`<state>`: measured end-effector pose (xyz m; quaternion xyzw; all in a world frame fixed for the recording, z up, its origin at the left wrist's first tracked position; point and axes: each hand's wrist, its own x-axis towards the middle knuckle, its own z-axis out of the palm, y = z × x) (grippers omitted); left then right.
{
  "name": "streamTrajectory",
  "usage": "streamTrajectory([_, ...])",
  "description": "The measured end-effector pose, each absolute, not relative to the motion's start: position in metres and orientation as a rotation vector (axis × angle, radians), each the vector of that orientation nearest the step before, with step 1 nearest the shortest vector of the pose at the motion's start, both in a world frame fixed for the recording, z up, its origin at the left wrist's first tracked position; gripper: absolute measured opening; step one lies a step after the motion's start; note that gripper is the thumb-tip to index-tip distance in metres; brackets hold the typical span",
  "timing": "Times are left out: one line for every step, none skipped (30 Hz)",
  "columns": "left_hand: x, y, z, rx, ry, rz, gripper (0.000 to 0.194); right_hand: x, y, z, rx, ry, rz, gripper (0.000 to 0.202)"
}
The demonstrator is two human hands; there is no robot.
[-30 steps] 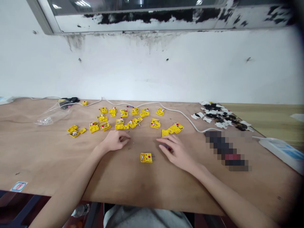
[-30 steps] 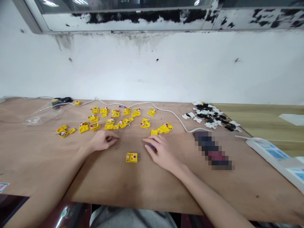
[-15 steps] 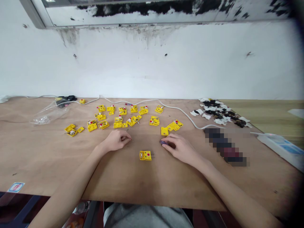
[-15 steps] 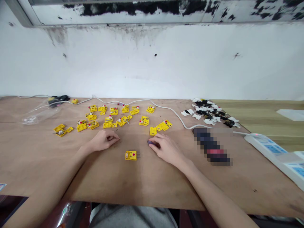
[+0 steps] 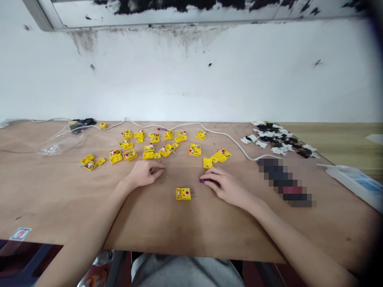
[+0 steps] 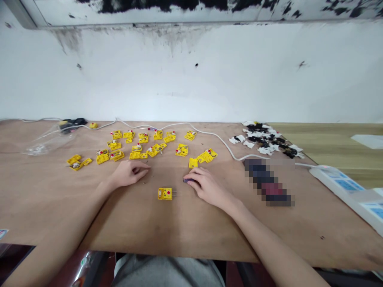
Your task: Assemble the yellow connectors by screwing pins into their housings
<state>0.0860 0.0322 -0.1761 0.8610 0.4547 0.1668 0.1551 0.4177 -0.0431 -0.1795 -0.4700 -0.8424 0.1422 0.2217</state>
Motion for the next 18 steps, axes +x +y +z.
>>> streamTrajectory([0.088,0.031,-0.176,2.456,1.256,0.484,0.025,0.417,-0.043,-0.180,-1.292,-2.331,0.400,0.022])
streamTrajectory([0.089,0.030,-0.177,2.448,1.210,0.486,0.024,0.417,-0.043,-0.180,-1.284,-2.333,0.403,0.022])
streamTrajectory([0.090,0.029,-0.178,2.444,1.169,0.484,0.024,0.417,-0.043,-0.180,-1.278,-2.335,0.406,0.022])
streamTrajectory([0.092,0.028,-0.179,2.443,1.138,0.481,0.022,0.416,-0.043,-0.180,-1.272,-2.337,0.406,0.022])
streamTrajectory([0.093,0.028,-0.180,2.443,1.119,0.478,0.021,0.416,-0.043,-0.180,-1.265,-2.336,0.405,0.022])
streamTrajectory([0.094,0.028,-0.181,2.441,1.112,0.477,0.020,0.416,-0.043,-0.180,-1.259,-2.335,0.404,0.021])
streamTrajectory([0.095,0.027,-0.182,2.436,1.116,0.477,0.019,0.416,-0.043,-0.180,-1.255,-2.333,0.403,0.021])
streamTrajectory([0.096,0.027,-0.182,2.432,1.124,0.474,0.019,0.415,-0.043,-0.179,-1.250,-2.332,0.403,0.021])
streamTrajectory([0.097,0.027,-0.183,2.431,1.131,0.468,0.019,0.415,-0.044,-0.179,-1.247,-2.331,0.403,0.021])
streamTrajectory([0.098,0.026,-0.183,2.432,1.139,0.460,0.020,0.415,-0.044,-0.178,-1.246,-2.329,0.402,0.021])
streamTrajectory([0.099,0.026,-0.184,2.435,1.147,0.451,0.020,0.415,-0.044,-0.178,-1.245,-2.327,0.400,0.021])
streamTrajectory([0.099,0.026,-0.184,2.439,1.154,0.443,0.019,0.415,-0.044,-0.178,-1.246,-2.326,0.398,0.021])
streamTrajectory([0.100,0.025,-0.184,2.444,1.158,0.436,0.020,0.415,-0.044,-0.177,-1.246,-2.325,0.396,0.021])
streamTrajectory([0.100,0.025,-0.184,2.448,1.162,0.434,0.020,0.415,-0.044,-0.177,-1.245,-2.324,0.393,0.021])
streamTrajectory([0.100,0.024,-0.183,2.449,1.165,0.430,0.019,0.415,-0.044,-0.177,-1.246,-2.324,0.392,0.021])
streamTrajectory([0.100,0.024,-0.183,2.449,1.168,0.425,0.019,0.414,-0.044,-0.176,-1.247,-2.325,0.393,0.021])
streamTrajectory([0.100,0.025,-0.182,2.448,1.172,0.421,0.019,0.414,-0.044,-0.176,-1.249,-2.325,0.394,0.021])
streamTrajectory([0.099,0.025,-0.180,2.447,1.182,0.419,0.019,0.414,-0.044,-0.175,-1.253,-2.325,0.394,0.021])
